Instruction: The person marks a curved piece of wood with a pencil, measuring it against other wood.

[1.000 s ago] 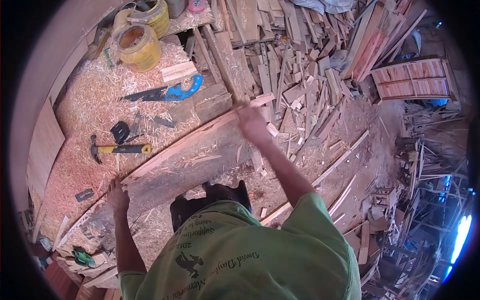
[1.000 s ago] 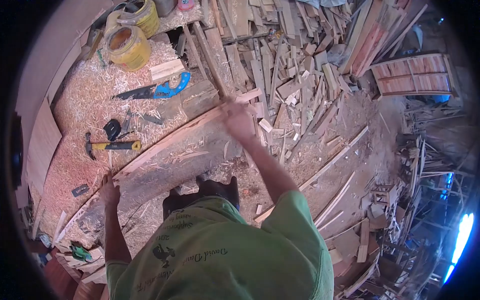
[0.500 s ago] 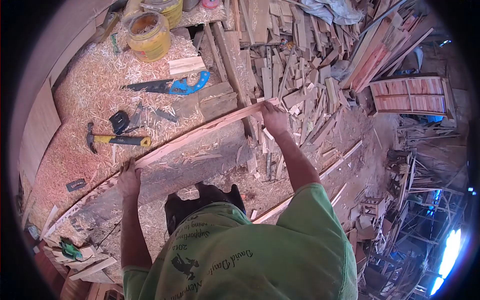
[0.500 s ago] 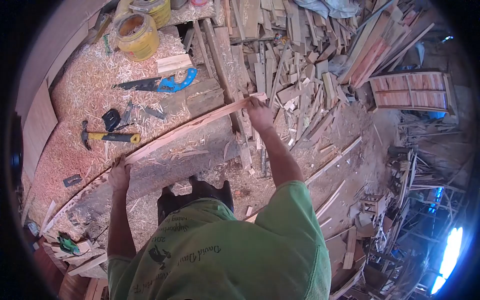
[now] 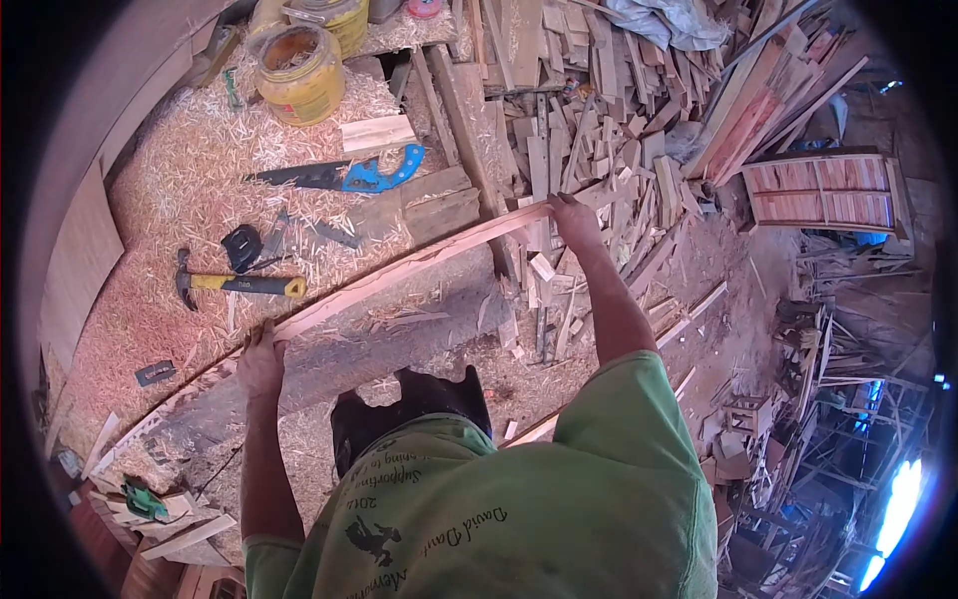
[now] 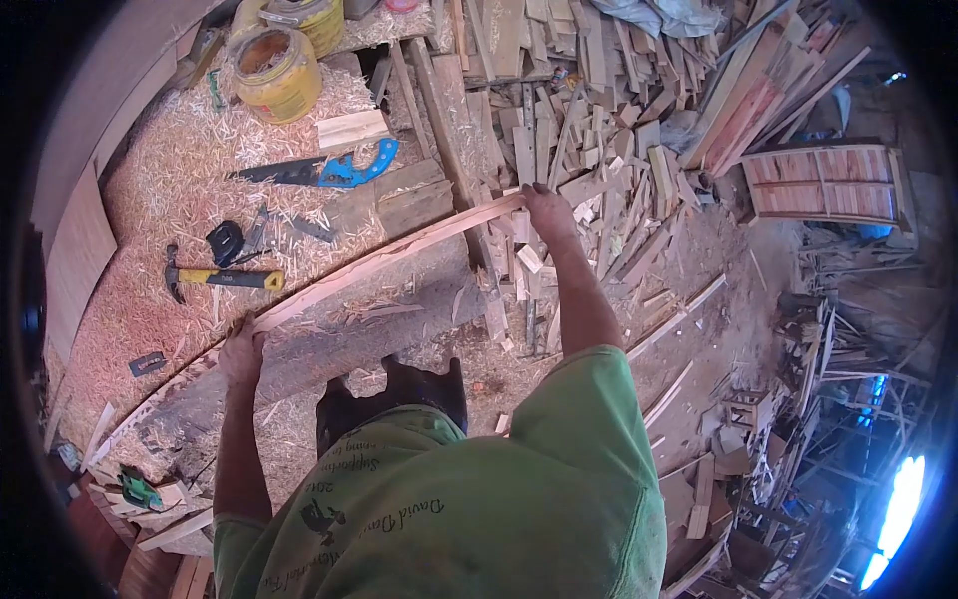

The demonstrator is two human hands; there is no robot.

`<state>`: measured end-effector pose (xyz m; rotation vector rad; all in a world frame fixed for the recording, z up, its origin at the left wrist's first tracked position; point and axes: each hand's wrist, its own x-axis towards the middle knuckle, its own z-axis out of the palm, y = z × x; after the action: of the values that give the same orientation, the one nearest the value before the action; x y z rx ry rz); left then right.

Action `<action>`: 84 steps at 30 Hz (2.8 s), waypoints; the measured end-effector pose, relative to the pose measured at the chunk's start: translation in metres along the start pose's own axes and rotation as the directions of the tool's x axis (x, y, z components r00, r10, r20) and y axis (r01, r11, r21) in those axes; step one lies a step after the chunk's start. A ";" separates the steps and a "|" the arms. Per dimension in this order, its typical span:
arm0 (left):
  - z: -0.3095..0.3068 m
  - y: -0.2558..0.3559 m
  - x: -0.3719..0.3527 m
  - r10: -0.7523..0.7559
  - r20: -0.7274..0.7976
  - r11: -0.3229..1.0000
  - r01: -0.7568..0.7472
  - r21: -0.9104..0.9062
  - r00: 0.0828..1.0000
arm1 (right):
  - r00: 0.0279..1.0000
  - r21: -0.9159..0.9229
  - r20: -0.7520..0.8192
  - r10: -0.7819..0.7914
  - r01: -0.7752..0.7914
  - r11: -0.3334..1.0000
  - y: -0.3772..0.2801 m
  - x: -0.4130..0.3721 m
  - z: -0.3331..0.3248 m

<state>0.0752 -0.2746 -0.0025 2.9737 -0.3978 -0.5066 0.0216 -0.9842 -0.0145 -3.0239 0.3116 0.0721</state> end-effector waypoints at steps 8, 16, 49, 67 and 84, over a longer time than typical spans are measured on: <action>0.001 -0.001 0.000 0.002 0.000 1.000 -0.002 0.004 1.000 | 0.993 -0.188 -0.064 0.102 -0.113 0.976 -0.035 -0.013 -0.027; -0.004 0.005 0.000 -0.002 -0.020 1.000 0.003 0.026 1.000 | 0.977 -0.061 -0.086 -0.198 0.193 0.979 -0.043 -0.005 -0.014; -0.008 0.014 -0.014 -0.057 -0.103 0.998 0.052 -0.047 0.993 | 0.864 0.226 -0.234 -0.446 0.494 0.839 -0.404 -0.067 0.046; 0.000 0.002 -0.022 -0.009 -0.122 0.998 0.001 -0.070 0.992 | 0.886 0.367 0.001 -0.463 0.430 0.824 -0.395 -0.029 0.034; -0.024 -0.391 -0.128 -0.108 -0.133 0.993 0.114 0.038 0.985 | 0.867 0.333 0.093 -0.490 0.436 0.836 -0.596 -0.063 0.041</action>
<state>0.0602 0.1367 0.0047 3.0638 -0.2361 -0.3131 0.0807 -0.3864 0.0051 -2.6707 -0.4000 0.2267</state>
